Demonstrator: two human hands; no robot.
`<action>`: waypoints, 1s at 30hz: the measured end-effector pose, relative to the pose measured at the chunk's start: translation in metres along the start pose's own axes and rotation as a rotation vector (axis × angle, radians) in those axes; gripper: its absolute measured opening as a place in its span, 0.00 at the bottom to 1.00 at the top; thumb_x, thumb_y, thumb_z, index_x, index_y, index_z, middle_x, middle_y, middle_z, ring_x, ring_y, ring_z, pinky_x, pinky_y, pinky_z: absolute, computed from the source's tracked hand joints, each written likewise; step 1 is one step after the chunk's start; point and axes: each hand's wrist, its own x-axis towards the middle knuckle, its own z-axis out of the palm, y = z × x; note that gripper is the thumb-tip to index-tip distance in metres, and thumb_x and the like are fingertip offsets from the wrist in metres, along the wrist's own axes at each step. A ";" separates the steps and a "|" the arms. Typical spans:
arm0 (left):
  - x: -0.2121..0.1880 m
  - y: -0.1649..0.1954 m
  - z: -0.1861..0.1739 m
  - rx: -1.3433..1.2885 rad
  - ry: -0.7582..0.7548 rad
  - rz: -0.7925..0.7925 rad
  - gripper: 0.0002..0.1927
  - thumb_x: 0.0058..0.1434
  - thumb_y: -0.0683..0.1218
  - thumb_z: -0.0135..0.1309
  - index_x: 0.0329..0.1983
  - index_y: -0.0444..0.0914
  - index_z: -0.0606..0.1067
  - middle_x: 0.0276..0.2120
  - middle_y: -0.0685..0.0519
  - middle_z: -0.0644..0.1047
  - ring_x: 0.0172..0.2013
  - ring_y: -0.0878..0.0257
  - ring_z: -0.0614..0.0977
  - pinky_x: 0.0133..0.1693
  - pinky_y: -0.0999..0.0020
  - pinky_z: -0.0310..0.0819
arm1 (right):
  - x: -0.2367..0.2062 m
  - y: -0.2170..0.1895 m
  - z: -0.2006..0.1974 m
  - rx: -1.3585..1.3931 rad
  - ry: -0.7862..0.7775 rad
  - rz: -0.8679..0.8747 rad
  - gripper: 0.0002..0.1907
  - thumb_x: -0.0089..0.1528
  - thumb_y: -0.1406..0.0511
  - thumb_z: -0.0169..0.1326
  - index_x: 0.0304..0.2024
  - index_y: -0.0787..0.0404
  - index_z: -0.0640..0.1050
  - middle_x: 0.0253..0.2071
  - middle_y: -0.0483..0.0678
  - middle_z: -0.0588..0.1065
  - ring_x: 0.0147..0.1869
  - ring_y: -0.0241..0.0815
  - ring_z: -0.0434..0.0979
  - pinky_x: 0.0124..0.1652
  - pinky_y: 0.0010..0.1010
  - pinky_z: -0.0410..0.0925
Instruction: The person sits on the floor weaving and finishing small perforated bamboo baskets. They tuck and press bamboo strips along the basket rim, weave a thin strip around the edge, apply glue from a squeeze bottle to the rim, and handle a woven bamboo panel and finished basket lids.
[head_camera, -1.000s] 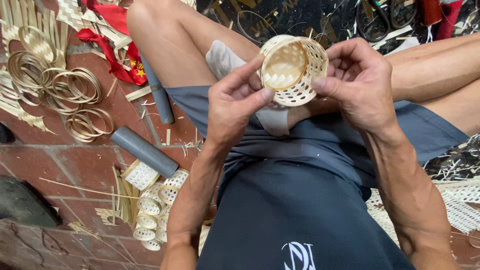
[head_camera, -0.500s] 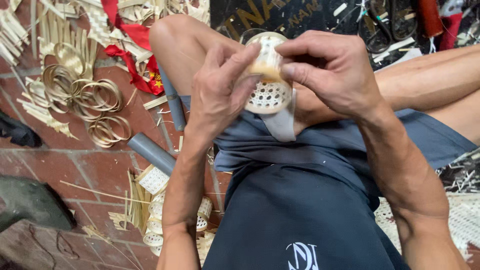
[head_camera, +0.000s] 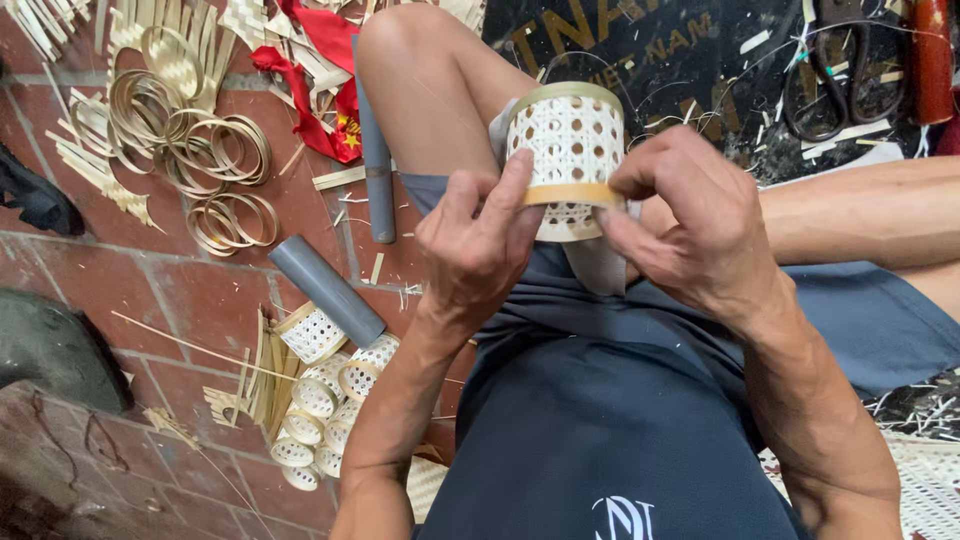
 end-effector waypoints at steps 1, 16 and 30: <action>0.004 0.000 -0.002 0.032 -0.006 0.012 0.23 0.66 0.40 0.66 0.62 0.39 0.73 0.39 0.51 0.72 0.36 0.56 0.80 0.38 0.59 0.78 | 0.004 0.001 0.001 -0.015 0.012 -0.024 0.15 0.61 0.73 0.67 0.45 0.66 0.74 0.43 0.53 0.75 0.42 0.47 0.78 0.40 0.33 0.72; 0.061 -0.042 -0.012 -0.099 -0.163 0.193 0.19 0.75 0.39 0.58 0.66 0.38 0.70 0.57 0.49 0.78 0.48 0.50 0.85 0.44 0.62 0.82 | 0.064 0.006 0.006 -0.351 -0.045 -0.151 0.17 0.65 0.69 0.66 0.55 0.64 0.79 0.32 0.51 0.71 0.32 0.49 0.73 0.31 0.38 0.68; 0.000 -0.035 -0.019 0.031 -0.087 0.078 0.24 0.69 0.34 0.56 0.68 0.34 0.70 0.64 0.44 0.75 0.43 0.55 0.87 0.40 0.68 0.82 | 0.061 -0.010 0.035 -0.589 -0.049 -0.410 0.16 0.56 0.68 0.61 0.47 0.68 0.80 0.29 0.45 0.68 0.30 0.41 0.70 0.28 0.33 0.63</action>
